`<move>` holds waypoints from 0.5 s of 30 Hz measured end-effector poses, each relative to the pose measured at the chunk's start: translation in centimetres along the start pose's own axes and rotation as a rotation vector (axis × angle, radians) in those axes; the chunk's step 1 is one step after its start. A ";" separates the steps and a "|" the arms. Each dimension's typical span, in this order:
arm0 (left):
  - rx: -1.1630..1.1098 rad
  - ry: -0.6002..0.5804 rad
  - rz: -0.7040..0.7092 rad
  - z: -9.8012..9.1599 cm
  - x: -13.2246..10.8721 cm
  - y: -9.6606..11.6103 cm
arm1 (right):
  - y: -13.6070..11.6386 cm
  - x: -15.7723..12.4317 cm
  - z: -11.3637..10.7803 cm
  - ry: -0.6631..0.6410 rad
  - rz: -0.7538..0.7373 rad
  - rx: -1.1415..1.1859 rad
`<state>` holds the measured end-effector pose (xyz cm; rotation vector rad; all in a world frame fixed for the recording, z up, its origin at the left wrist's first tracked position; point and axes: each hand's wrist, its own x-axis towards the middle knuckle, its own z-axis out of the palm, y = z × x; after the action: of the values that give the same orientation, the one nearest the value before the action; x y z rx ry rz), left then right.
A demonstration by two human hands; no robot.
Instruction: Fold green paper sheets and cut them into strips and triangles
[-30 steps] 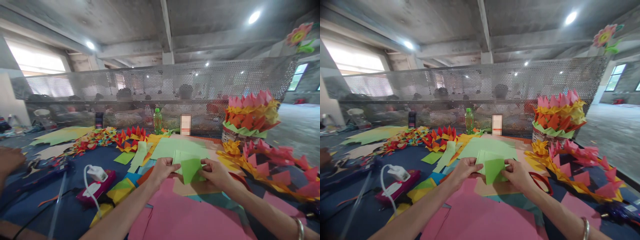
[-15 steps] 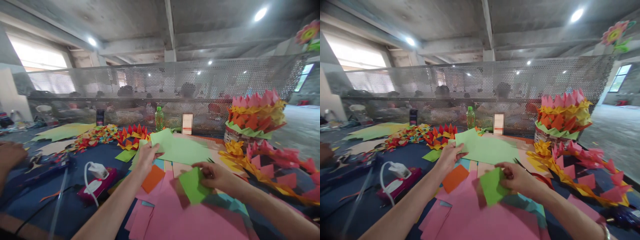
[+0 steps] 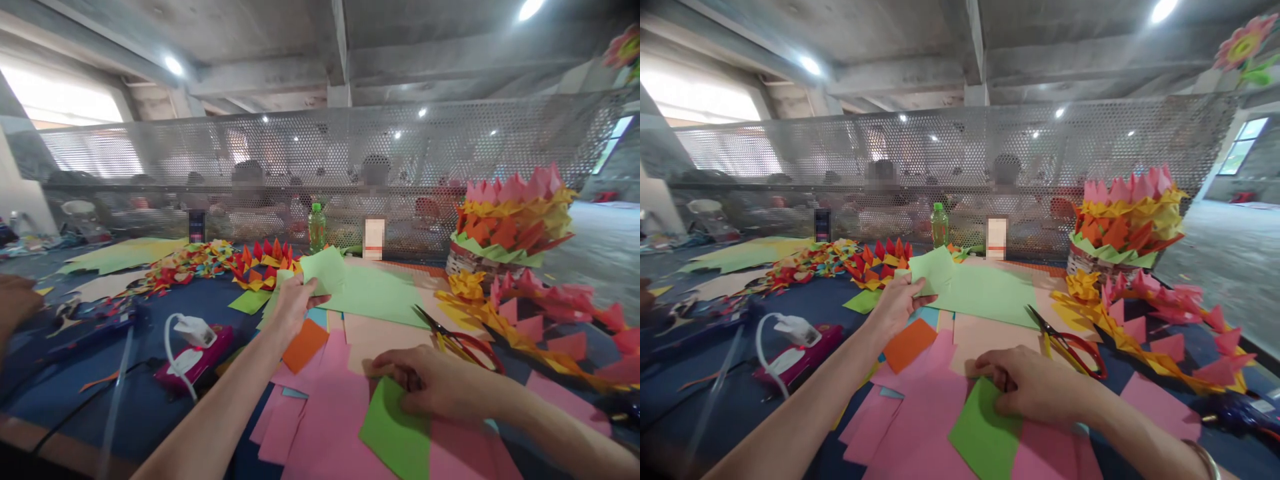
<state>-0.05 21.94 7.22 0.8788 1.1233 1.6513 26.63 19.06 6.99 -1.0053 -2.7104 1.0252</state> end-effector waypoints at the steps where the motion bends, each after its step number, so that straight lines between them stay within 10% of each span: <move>1: 0.004 -0.006 -0.004 0.0 -0.1 0.0 | 0.0 0.0 -0.1 0.006 0.000 -0.008; 15: 0.071 -0.162 -0.144 1.9 -2.2 -1.9 | 0.0 0.4 -0.9 0.063 -0.010 0.390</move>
<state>2.92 20.75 5.90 0.9378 1.1115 1.4048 26.59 19.82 7.62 -0.9300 -2.3306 1.4187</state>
